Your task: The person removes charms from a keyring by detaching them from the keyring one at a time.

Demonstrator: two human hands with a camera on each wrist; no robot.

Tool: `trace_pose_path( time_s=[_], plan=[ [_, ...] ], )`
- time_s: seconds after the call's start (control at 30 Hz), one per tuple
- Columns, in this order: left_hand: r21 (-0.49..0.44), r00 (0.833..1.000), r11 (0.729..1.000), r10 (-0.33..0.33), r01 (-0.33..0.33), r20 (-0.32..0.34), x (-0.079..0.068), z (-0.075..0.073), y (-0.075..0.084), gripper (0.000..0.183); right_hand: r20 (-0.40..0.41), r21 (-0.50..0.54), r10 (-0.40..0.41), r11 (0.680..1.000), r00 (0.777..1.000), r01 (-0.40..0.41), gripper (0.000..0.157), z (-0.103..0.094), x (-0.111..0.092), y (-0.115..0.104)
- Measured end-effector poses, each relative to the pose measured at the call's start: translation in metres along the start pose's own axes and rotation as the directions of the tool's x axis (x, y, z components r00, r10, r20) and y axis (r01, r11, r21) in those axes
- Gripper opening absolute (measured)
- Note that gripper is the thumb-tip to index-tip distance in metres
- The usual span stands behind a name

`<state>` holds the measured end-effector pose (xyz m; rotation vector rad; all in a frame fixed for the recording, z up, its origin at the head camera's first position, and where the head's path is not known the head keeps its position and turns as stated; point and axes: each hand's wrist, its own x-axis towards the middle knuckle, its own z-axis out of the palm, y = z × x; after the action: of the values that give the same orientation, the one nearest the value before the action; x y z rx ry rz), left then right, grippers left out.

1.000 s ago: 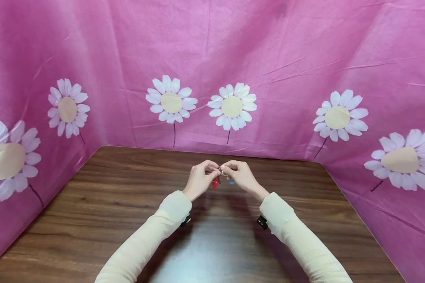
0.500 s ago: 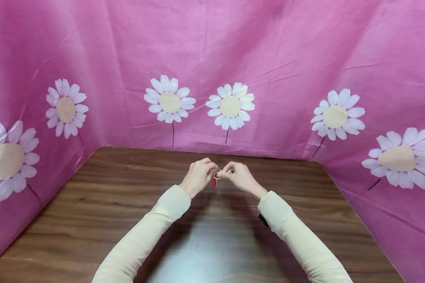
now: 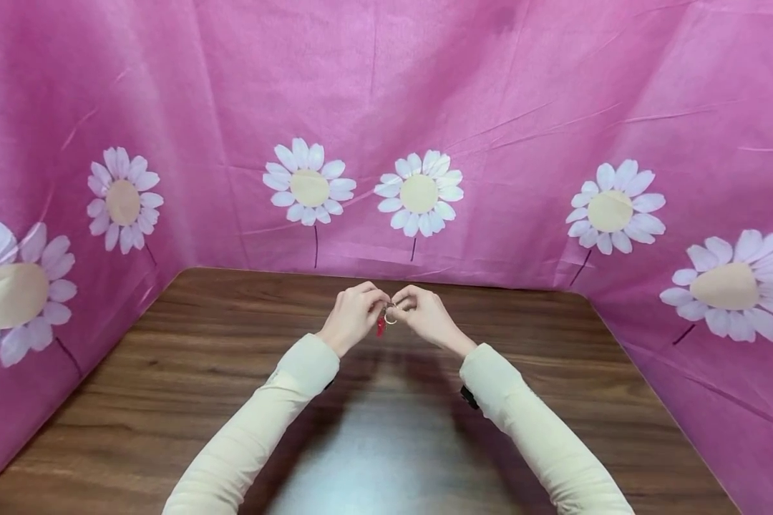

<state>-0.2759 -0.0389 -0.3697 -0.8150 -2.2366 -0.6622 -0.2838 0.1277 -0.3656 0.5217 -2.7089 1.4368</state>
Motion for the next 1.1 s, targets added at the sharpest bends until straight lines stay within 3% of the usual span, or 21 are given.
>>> trace_pose_path(
  time_s=[0.23,0.47,0.57,0.7,0.87,1.1],
  plan=[
    [-0.009,1.000,1.000,0.029,-0.029,0.010,-0.003,-0.005,-0.008,0.008,-0.010,0.043,-0.007,0.999,1.000,0.008,0.016,0.005,0.002,0.002],
    [-0.018,0.999,0.999,0.033,-0.032,0.041,-0.012,-0.003,-0.015,0.007,0.071,0.025,-0.026,0.999,0.997,0.024,0.008,0.013,0.001,0.011],
    [-0.025,0.997,0.999,0.050,-0.049,0.051,-0.010,-0.003,-0.016,0.007,0.086,0.055,-0.011,0.998,0.996,0.006,0.007,0.013,0.001,0.012],
    [-0.027,0.996,0.996,0.082,-0.081,0.042,-0.003,-0.005,-0.014,0.007,0.043,0.040,-0.004,0.999,0.999,0.002,0.015,0.011,0.005,0.009],
    [-0.056,0.999,0.997,0.045,-0.044,0.028,0.005,-0.010,-0.013,0.009,0.003,-0.011,-0.013,1.000,1.000,0.013,0.015,0.004,0.007,0.004],
    [-0.098,0.999,0.995,-0.018,0.021,0.037,0.008,-0.009,-0.014,0.009,0.123,0.167,0.032,0.985,0.992,-0.052,0.014,-0.007,0.007,0.005]
  ],
)
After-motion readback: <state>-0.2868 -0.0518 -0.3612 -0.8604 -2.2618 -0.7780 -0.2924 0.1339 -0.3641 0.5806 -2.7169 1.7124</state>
